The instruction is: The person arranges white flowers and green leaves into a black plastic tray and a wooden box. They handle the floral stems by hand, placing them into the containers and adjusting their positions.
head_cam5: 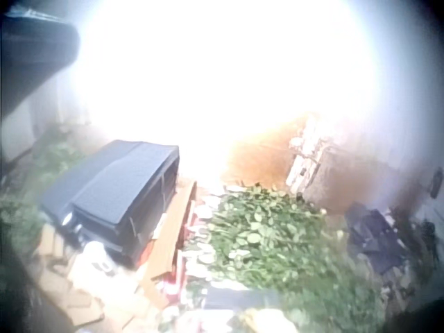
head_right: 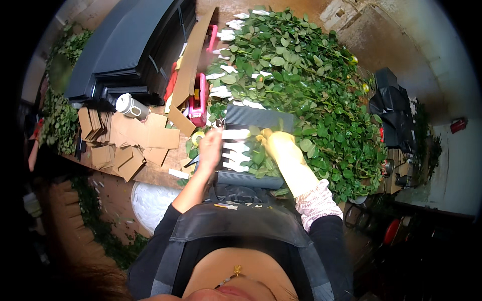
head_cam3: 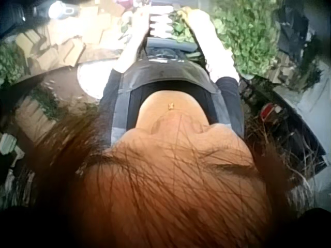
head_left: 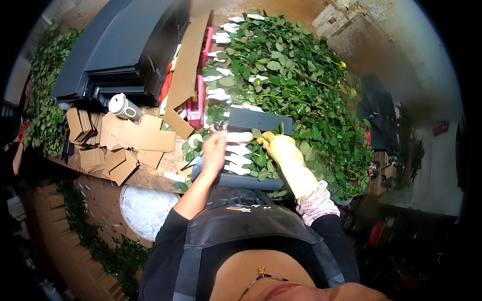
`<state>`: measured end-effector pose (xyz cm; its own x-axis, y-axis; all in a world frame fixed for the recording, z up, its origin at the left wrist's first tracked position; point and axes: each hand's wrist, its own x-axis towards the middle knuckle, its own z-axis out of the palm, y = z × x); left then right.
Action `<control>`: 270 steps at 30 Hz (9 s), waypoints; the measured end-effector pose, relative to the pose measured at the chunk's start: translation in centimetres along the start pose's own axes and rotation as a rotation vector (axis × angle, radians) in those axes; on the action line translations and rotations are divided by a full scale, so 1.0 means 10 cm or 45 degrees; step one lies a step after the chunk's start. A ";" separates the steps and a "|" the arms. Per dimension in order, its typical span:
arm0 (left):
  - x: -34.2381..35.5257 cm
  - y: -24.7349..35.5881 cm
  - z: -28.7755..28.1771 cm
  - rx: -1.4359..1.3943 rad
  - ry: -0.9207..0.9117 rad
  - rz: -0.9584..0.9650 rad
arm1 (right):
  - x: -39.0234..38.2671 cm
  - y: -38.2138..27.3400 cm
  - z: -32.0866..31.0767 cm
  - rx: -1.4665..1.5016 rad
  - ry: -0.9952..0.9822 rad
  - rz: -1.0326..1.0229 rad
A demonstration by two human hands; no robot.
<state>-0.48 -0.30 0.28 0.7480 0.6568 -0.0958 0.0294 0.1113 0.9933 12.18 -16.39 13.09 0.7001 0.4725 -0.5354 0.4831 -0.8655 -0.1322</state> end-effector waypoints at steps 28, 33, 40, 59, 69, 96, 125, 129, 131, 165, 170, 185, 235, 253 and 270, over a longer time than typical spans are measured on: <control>0.04 -0.12 -0.14 0.557 -0.433 0.011 | 0.10 0.05 0.28 -0.032 -0.020 -0.046; 0.06 -0.02 -0.43 0.007 0.019 -0.214 | 0.06 0.06 0.28 -0.010 0.010 -0.070; 0.02 0.14 -0.43 0.813 -0.568 -0.114 | -0.07 0.07 0.21 0.012 -0.032 -0.080; -0.12 -0.13 -0.28 0.849 -0.573 0.121 | -0.04 0.10 0.59 -0.196 0.230 -0.222; -0.15 0.24 -0.74 0.469 -0.313 -0.168 | -0.47 0.30 0.02 0.291 -0.061 -0.164; -0.22 0.61 -0.14 1.075 -0.498 0.667 | -0.50 0.06 0.00 0.245 0.188 -0.286; -0.52 0.78 -0.09 0.801 -0.108 0.779 | -0.68 0.09 0.32 1.304 0.268 -0.072; -1.23 0.45 -1.18 0.996 0.261 0.278 | -0.75 0.19 0.18 0.686 0.263 -0.452; -1.63 0.11 -1.78 1.324 0.291 0.001 | -0.69 0.21 0.15 0.464 0.198 -0.686; 0.20 -0.03 -0.45 0.609 -1.103 -0.072 | 0.29 -0.34 0.70 0.141 -0.796 -0.089; 0.04 -0.03 -0.38 0.698 -0.976 0.135 | 0.03 0.00 0.51 -0.341 -0.253 -0.839; -0.03 -0.04 -0.40 0.659 -1.022 0.026 | 0.20 -0.04 0.84 -0.686 -0.017 -0.773; -0.07 -0.46 -0.05 0.494 -0.531 0.133 | 0.39 0.14 0.91 -0.097 0.866 -0.611; 0.19 -0.33 0.01 0.708 -0.501 -0.010 | 0.21 0.00 0.59 -0.353 0.493 -0.689; 0.13 -0.34 0.06 0.555 -0.451 0.028 | 0.26 0.21 0.67 1.674 0.069 -0.546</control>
<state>0.81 -0.26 -3.15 0.9262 0.3569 -0.1220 0.2265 -0.2677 0.9365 11.48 -18.07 5.88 0.6581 0.7185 -0.2249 -0.1610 -0.1575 -0.9743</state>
